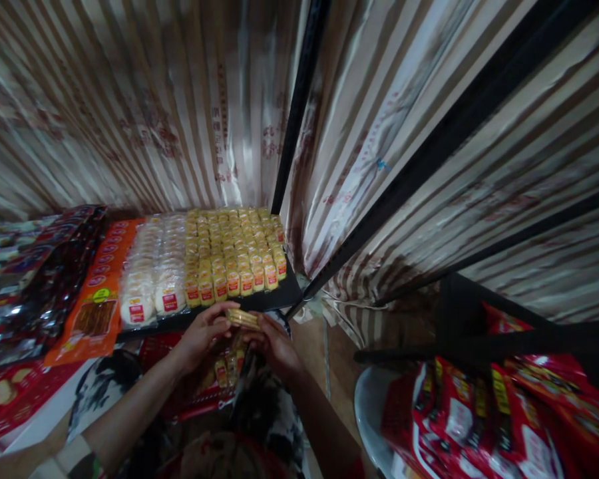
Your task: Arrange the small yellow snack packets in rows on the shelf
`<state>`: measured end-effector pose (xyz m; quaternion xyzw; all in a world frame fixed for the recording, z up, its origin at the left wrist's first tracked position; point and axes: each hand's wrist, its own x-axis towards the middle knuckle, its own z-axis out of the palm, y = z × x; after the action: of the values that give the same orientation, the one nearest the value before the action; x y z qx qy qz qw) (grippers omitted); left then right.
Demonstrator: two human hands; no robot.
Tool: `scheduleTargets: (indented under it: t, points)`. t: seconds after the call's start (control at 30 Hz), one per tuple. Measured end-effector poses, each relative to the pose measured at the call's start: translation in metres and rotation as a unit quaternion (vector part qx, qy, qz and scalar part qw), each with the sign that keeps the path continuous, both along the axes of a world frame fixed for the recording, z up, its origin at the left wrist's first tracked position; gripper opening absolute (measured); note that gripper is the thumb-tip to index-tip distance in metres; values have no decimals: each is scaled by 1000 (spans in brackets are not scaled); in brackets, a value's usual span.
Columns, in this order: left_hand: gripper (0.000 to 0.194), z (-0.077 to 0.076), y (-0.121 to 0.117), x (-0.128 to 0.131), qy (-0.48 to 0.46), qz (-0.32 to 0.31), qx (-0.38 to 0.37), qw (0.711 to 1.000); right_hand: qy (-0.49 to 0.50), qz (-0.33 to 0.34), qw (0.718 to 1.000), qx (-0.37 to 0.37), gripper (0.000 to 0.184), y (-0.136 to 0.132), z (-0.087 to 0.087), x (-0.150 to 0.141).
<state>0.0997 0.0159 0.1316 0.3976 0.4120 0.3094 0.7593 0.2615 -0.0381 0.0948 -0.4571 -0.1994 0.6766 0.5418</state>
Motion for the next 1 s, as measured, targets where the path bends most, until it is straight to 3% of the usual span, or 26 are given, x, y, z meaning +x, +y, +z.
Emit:
scheduleTargets:
  t: [0.1, 0.3, 0.47, 0.63, 0.77, 0.87, 1.0]
  points:
    - [46, 4, 1, 10, -16, 17, -7, 1000, -47, -36, 997, 39, 42, 2, 0, 5]
    - [58, 12, 11, 31, 40, 91, 13, 995, -111, -49, 988, 97, 45, 13, -4, 5]
    - [67, 14, 23, 40, 65, 100, 35, 992, -133, -65, 979, 140, 44, 22, -3, 6]
    - [53, 12, 27, 51, 90, 57, 70, 992, -111, -123, 974, 154, 53, 31, 4, 9]
    - [44, 9, 34, 56, 168, 20, 136, 976, -145, -155, 965, 151, 60, 40, 10, 19]
    - [39, 15, 47, 57, 227, -16, 223, 948, -184, -121, 959, 179, 68, 46, 20, 32]
    - [56, 31, 65, 62, 220, -101, 299, 923, -285, -61, 932, 216, 75, 52, 35, 46]
